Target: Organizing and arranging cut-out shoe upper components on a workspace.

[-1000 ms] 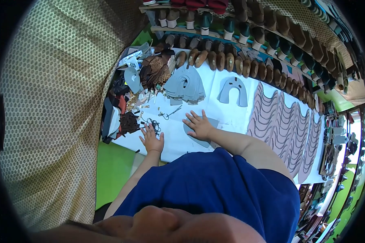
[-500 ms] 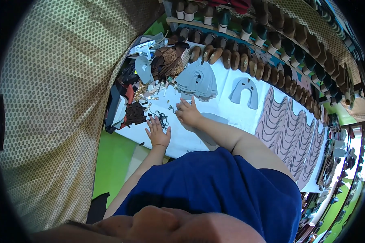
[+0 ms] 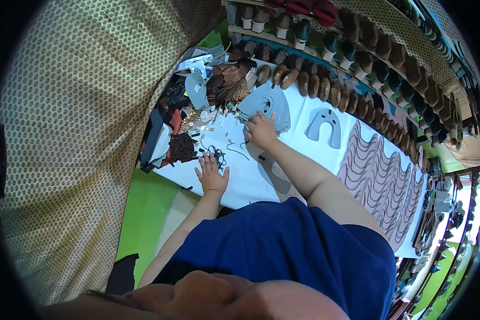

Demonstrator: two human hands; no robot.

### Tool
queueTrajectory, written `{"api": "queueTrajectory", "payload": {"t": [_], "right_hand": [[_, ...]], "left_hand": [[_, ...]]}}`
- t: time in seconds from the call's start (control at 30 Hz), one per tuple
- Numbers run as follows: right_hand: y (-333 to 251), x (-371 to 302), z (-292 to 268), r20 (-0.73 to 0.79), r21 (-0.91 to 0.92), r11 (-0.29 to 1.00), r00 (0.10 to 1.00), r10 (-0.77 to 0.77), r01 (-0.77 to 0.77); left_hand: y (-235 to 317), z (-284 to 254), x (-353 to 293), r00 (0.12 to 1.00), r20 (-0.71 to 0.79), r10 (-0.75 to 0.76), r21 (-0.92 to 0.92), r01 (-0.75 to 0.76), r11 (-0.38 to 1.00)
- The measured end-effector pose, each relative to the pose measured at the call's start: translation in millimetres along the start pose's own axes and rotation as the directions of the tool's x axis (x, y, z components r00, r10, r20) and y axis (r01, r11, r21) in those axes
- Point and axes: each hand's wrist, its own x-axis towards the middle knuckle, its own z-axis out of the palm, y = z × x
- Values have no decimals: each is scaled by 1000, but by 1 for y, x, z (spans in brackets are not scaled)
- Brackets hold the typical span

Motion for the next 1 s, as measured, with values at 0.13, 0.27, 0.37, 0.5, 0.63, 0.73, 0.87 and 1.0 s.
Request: {"api": "queueTrajectory", "payload": {"t": [0.13, 0.27, 0.37, 0.5, 0.63, 0.73, 0.87, 1.0], "right_hand": [[-29, 20, 7, 84, 1, 993, 990, -115, 115], [-72, 43, 28, 151, 88, 966, 955, -254, 243], [-94, 60, 49, 178, 123, 974, 962, -208, 188], [-113, 80, 70, 124, 91, 975, 969, -213, 203], [-124, 93, 88, 22, 94, 965, 969, -247, 244], [-131, 98, 92, 44, 80, 967, 968, -246, 242], [-128, 101, 95, 55, 109, 978, 981, -186, 179], [-113, 80, 83, -81, 309, 947, 994, -68, 90]], "left_hand": [[0, 1, 0, 1000, 16, 1, -27, 0, 1000], [-1, 1, -1, 999, 29, -29, -27, 29, 999], [0, 0, 1, 997, 19, -74, 3, 74, 997], [-3, 2, 1, 996, 29, -85, -42, 86, 995], [-3, 3, 2, 998, 23, -65, -45, 66, 997], [-3, 5, 2, 997, 20, -68, -39, 69, 997], [0, 5, 3, 999, 7, -48, -28, 48, 998], [-3, 9, 2, 999, -16, -42, -51, 41, 998]]}}
